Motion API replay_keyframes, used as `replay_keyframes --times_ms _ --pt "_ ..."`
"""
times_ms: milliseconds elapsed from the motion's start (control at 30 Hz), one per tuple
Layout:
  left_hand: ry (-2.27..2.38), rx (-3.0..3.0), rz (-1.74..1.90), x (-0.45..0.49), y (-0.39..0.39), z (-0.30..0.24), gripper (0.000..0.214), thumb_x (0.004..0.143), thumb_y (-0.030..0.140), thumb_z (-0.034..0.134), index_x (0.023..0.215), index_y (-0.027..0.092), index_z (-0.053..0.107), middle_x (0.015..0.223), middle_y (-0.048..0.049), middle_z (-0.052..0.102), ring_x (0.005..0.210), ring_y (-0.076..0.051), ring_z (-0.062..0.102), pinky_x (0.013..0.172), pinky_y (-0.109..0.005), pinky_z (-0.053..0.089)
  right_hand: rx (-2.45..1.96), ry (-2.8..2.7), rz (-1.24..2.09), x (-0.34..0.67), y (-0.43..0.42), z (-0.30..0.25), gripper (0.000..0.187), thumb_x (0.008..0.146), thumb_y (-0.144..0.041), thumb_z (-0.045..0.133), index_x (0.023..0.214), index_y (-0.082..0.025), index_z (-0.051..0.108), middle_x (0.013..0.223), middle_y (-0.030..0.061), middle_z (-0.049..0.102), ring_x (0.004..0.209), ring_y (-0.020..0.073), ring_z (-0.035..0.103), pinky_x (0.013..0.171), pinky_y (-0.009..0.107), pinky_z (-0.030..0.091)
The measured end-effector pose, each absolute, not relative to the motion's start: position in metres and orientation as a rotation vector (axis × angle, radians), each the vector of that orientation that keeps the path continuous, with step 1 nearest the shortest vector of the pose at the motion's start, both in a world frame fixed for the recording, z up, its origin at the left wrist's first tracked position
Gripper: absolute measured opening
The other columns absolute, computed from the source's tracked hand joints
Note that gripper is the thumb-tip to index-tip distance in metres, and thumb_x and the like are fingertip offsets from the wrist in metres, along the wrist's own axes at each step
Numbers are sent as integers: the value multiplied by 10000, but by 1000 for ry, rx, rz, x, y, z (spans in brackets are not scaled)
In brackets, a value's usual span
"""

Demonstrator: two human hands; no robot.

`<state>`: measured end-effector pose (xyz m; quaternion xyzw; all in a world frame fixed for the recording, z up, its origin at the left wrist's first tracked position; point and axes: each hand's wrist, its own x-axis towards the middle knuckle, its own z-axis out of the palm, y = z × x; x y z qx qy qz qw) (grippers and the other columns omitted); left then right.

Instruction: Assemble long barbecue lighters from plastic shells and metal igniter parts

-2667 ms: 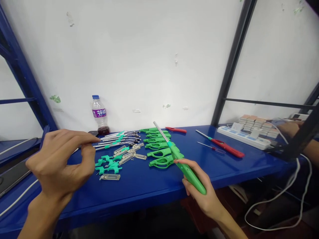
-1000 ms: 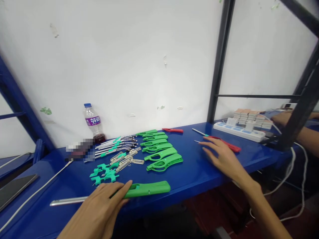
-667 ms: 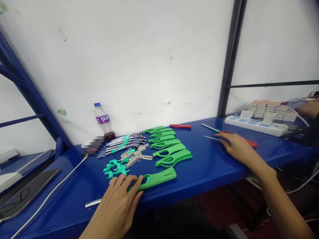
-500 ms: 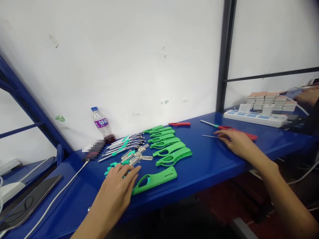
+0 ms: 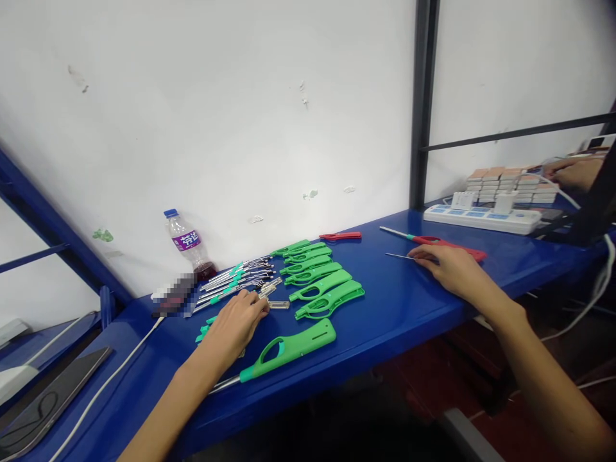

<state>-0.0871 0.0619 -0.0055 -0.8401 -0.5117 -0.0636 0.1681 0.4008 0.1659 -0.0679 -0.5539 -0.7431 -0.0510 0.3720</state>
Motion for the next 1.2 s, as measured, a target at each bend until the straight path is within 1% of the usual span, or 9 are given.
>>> replay_keyframes --times_ms 233,367,467,600,733,833,933,1067,1200 --pt "-1466 -2369 -280 -83 58 1 273 1009 177 399 875 217 633 883 -82 665 860 -269 605 747 -379 502 -1412 -1896 -96 399 163 -66 247 949 -312 541 1026 -238 764 1050 84 812 969 346 753 849 469 570" --pt "-1472 -2352 -388 -70 38 14 256 1048 239 383 937 222 613 875 -65 678 826 -251 631 694 -355 506 -1378 -1890 -64 398 160 -64 249 969 -311 519 1069 -241 737 1073 81 800 978 318 746 854 435 562" --pt "-1408 -2385 -465 -56 25 14 261 1081 276 379 1029 224 630 954 -63 712 907 -247 654 765 -365 534 -1355 -1861 -56 396 157 -61 265 980 -325 519 1148 -234 702 1078 101 782 958 313 735 854 437 553" --pt "-1324 -2392 -643 -35 23 7 285 1098 282 388 1158 226 661 1050 -73 735 978 -246 658 853 -387 544 -1311 -1802 -30 392 152 -58 250 979 -335 540 1154 -214 671 1056 124 770 921 302 733 839 433 569" --pt "-1371 -2354 -827 -18 30 8 277 1081 272 415 1075 224 688 1024 -76 737 953 -258 665 838 -404 552 -1233 -1759 27 382 137 -49 237 977 -388 585 1130 -221 656 1057 103 769 887 266 745 785 386 605" --pt "-1403 -2380 -870 -8 32 12 263 1073 277 433 1038 230 689 993 -66 760 927 -249 705 781 -366 562 -1152 -1688 81 368 120 -26 236 983 -430 617 1114 -236 646 1088 82 757 856 227 746 785 354 615" --pt "-1430 -2413 -901 -2 28 15 263 1066 277 440 1046 239 700 960 -45 791 870 -228 743 734 -327 566 -947 -1535 255 347 99 15 282 898 -463 750 1038 -238 655 1045 72 750 746 200 725 689 329 601" --pt "-1543 -2440 -991 -3 24 15 255 1038 293 470 1020 247 720 922 -10 810 707 -194 729 702 -307 566 -840 -1605 360 316 78 70 354 790 -437 879 1017 -226 706 898 52 772 916 257 751 789 354 596" --pt "-1664 -2469 -1178 -6 25 11 239 995 330 525 955 251 747 884 0 814 652 -188 710 651 -294 550 -610 -1591 481 284 71 87 264 824 -391 871 942 -214 714 857 24 744 772 179 719 631 273 546"
